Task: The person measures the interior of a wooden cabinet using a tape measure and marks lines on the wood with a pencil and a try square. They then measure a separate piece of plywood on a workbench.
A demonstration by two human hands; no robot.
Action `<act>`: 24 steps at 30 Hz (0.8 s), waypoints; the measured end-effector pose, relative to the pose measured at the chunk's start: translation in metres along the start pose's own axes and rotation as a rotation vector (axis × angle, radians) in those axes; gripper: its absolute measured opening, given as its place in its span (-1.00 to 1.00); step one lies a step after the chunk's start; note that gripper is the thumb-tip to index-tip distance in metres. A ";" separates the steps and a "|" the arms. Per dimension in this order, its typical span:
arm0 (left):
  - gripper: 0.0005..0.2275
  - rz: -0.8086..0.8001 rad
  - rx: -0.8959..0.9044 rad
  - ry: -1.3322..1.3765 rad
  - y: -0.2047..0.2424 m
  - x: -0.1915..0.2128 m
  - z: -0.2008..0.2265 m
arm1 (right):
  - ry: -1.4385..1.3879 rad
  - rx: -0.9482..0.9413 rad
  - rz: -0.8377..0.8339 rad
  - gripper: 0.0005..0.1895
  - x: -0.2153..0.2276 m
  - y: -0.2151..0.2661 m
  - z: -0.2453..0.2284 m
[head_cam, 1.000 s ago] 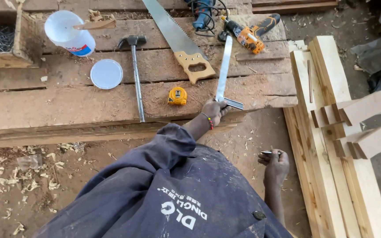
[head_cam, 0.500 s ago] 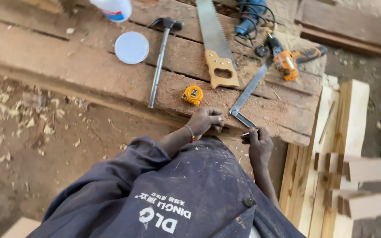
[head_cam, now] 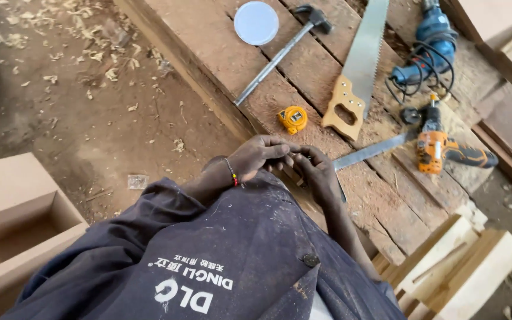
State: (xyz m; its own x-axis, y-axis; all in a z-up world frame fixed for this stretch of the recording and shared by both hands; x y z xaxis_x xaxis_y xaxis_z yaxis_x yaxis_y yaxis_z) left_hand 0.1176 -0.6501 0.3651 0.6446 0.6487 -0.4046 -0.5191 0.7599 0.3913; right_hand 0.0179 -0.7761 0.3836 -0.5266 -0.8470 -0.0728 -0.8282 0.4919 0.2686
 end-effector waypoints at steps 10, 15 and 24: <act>-0.77 -0.101 -0.056 -0.007 0.012 -0.012 0.023 | -0.334 -0.031 0.066 -0.86 -0.039 -0.002 -0.003; -0.59 -0.267 -0.084 -0.027 0.019 -0.012 0.044 | -0.339 -0.031 0.078 -0.86 -0.023 -0.023 0.019; -0.29 -0.313 -0.046 0.165 0.019 -0.007 0.036 | -0.331 -0.021 0.059 -0.82 -0.025 -0.042 0.030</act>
State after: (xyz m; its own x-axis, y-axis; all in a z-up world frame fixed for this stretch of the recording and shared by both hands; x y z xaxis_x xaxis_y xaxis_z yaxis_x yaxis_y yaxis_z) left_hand 0.1230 -0.6418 0.4054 0.6795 0.3790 -0.6282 -0.3379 0.9217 0.1906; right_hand 0.0602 -0.7697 0.3450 -0.6099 -0.7043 -0.3633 -0.7922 0.5309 0.3008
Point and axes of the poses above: each hand's wrist, its own y-axis away from the middle knuckle, its own x-axis out of the back of the hand, z = x × y, the point moved 6 cm from there along -y, towards the middle knuckle, and after that the axes turned 2 degrees about z, right-handed, at the moved point
